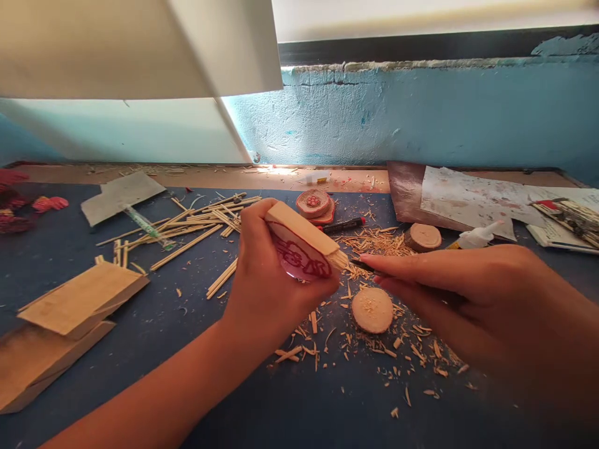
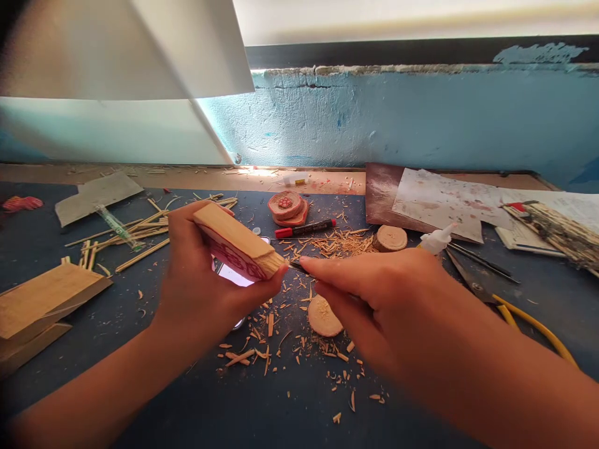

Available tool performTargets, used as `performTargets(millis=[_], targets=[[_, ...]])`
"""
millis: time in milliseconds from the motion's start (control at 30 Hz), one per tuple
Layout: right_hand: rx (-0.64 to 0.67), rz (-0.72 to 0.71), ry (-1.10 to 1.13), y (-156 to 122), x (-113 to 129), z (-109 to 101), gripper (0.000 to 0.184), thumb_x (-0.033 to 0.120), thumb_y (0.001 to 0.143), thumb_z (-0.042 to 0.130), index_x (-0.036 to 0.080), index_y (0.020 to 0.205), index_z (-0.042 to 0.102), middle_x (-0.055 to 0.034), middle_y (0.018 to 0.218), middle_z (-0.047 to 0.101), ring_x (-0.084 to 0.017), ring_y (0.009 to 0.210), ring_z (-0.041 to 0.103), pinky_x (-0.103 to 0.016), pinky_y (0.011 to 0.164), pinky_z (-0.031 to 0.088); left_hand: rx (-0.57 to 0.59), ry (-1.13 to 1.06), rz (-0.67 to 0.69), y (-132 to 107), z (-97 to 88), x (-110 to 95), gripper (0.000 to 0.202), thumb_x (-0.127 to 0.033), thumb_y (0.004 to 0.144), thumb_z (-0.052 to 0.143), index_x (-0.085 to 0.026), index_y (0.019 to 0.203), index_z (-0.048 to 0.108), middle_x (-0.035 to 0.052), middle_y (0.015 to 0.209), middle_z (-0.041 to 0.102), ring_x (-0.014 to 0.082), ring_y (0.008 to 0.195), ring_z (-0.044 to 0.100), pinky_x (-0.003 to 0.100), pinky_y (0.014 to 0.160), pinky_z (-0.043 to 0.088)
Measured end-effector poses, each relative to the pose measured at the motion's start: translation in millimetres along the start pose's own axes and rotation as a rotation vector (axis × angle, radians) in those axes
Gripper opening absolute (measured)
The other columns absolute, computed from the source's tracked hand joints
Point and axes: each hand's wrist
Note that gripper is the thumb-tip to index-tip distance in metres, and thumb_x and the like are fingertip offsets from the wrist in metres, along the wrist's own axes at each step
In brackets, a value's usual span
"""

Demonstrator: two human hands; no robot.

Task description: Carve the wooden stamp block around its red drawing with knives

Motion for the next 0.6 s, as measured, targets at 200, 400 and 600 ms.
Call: performTargets(millis=[200,400,600], targets=[[0.026,0.064,0.087,3,7,-4,0.040,0.033,0.120,0.064,0.034,0.149,0.090,0.0068,0.058,0.069,-0.009,0.040,0.050,-0.020,0.036,0.034,0.028,-0.005,0.003,-4,6.5,6,0.095,-0.028,0.067,0.093,-0.030,0.148,0.045,0.0075,0.133,0.064,0.0357,0.120,0.072,0.057,0.105,0.066],[0.095,0.054,0.144,4,9,-5,0.040,0.030,0.118,0.062,0.034,0.144,0.093,0.0055,0.064,0.074,-0.008,0.042,0.048,-0.018,0.039,0.039,0.002,0.025,0.040,-3,4.7,3,0.092,-0.024,0.067,0.091,-0.031,0.146,0.045,0.0050,0.132,0.064,0.0316,0.116,0.072,0.050,0.099,0.067],[0.018,0.060,0.142,-3,12,8,0.041,0.025,0.118,0.060,0.028,0.139,0.095,0.0036,0.058,0.069,-0.010,0.042,0.049,-0.021,0.039,0.035,0.046,0.043,0.053,-3,-0.6,0,0.089,-0.024,0.070,0.090,-0.030,0.146,0.043,0.0076,0.134,0.065,0.0347,0.122,0.073,0.053,0.104,0.066]])
Point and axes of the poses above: each hand's wrist, its own y-axis towards the middle knuckle, its own z-axis out of the palm, x = y × z
